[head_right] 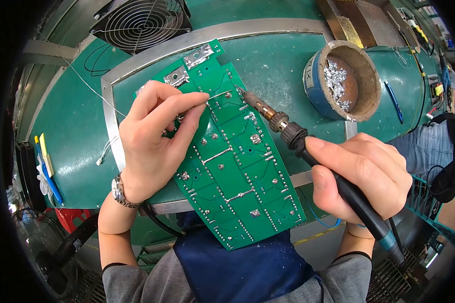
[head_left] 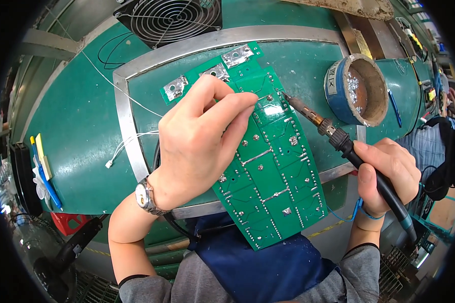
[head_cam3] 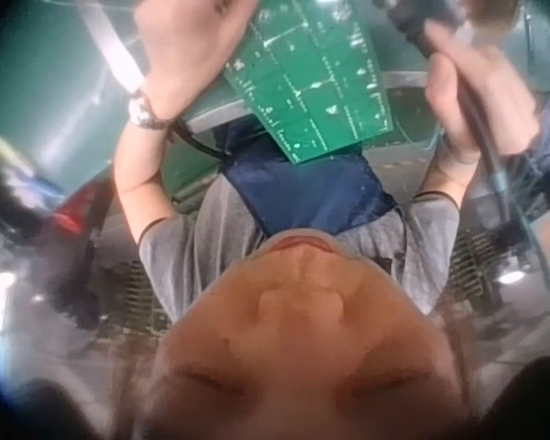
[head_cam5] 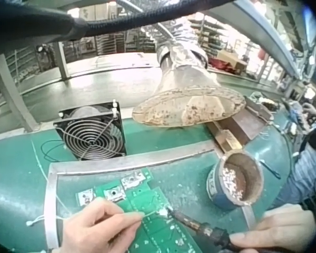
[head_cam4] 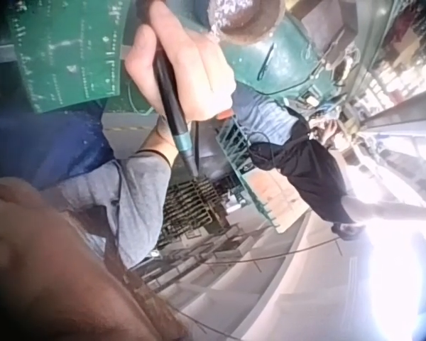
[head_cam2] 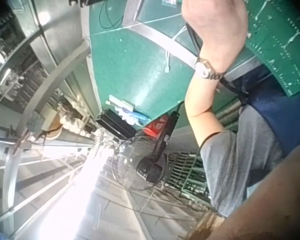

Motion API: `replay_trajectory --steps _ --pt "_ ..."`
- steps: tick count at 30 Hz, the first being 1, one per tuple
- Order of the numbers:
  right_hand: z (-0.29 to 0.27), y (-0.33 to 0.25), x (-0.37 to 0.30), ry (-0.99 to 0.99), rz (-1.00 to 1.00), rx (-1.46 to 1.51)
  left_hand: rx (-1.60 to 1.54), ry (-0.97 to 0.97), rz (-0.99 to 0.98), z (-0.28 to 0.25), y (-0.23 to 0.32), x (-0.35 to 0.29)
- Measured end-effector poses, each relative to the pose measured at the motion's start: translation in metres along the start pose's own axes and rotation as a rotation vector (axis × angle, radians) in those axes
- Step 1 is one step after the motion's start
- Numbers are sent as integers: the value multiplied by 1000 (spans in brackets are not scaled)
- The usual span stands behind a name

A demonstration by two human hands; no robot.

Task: The person solders electrical components onto a green printed circuit board using a soldering iron and solder wire.

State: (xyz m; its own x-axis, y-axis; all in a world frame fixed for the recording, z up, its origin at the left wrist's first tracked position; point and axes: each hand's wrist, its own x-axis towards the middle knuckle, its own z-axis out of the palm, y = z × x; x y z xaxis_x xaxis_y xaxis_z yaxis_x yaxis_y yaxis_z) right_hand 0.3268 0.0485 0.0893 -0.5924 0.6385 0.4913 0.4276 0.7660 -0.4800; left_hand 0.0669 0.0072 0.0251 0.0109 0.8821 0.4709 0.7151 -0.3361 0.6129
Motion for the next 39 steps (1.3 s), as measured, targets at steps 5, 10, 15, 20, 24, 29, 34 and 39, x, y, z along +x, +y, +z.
replay_trajectory --steps 5,10,15,20,24,29,34,39 --pt "1 -2 1 -17 -26 -17 -20 -42 -16 3 1 -3" --pt "5 -10 2 -43 -32 -48 -22 -67 29 5 0 -5" --pt "1 -14 5 -77 -35 -78 -34 -54 34 5 2 -4" --pt "0 -7 -3 14 -40 -40 -10 -39 15 1 3 -5" --pt "-5 -10 -12 74 -4 -34 -37 -46 21 2 5 -6" --pt "-2 -9 -15 74 0 -29 -68 -65 44 3 7 -7" --pt "-2 -9 -13 23 -28 -2 -64 -66 47 4 6 -7" --pt "-8 -11 -10 -61 -49 -32 -86 -76 52 6 8 -7"
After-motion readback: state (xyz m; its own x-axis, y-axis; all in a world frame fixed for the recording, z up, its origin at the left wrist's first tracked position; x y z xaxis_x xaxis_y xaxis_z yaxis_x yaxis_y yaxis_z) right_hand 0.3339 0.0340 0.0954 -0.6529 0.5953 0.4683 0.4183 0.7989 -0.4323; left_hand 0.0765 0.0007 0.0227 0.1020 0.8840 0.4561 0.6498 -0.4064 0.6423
